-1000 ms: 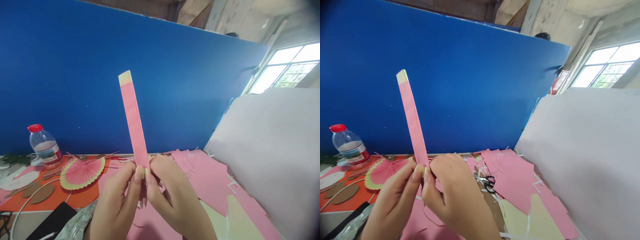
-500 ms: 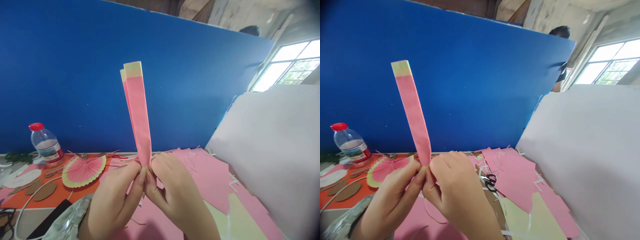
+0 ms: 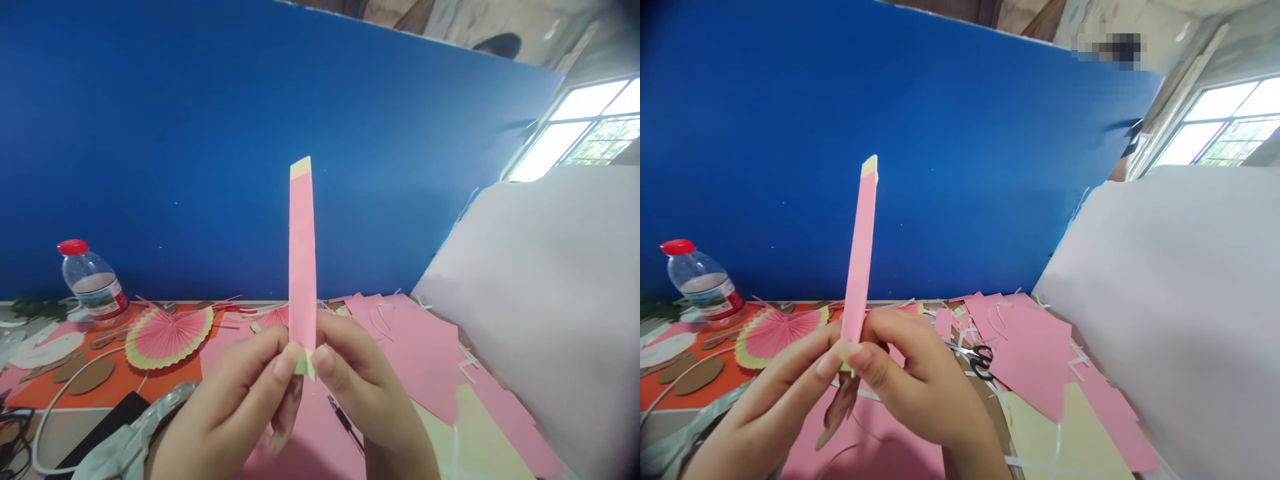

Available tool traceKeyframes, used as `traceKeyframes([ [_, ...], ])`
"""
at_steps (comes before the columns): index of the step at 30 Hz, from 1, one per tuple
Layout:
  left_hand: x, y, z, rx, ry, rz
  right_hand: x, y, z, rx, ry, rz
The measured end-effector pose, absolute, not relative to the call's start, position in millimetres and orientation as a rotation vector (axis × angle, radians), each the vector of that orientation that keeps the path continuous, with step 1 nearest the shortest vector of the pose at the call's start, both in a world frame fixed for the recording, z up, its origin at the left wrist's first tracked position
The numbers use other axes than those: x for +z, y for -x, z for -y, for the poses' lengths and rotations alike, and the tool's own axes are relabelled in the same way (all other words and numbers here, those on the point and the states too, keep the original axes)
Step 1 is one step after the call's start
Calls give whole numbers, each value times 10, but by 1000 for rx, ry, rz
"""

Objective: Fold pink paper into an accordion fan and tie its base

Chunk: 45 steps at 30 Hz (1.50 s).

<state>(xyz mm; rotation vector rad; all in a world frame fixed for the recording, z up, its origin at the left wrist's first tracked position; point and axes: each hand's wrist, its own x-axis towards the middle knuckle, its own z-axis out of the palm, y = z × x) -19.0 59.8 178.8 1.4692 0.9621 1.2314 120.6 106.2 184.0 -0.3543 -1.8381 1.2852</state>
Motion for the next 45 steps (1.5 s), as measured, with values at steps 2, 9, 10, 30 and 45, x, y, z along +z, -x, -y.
traceKeyframes([
  [2,1822,212,-614,1168,-1580,-977,1802,-1206,-1092,1420,349,1788],
  [9,1777,282,-679,996,-1780,-985,1772,-1248,-1184,1610,392,1732],
  [10,1762,281,-684,1004,-1772,-981,1782,-1253,-1187,1611,401,1741],
  [30,1828,296,-718,902,-1795,-1001,1764,-1281,-1258,1514,440,1840],
  [45,1700,282,-691,790,-2123,-1251,1780,-1407,-1232,1359,466,1723],
])
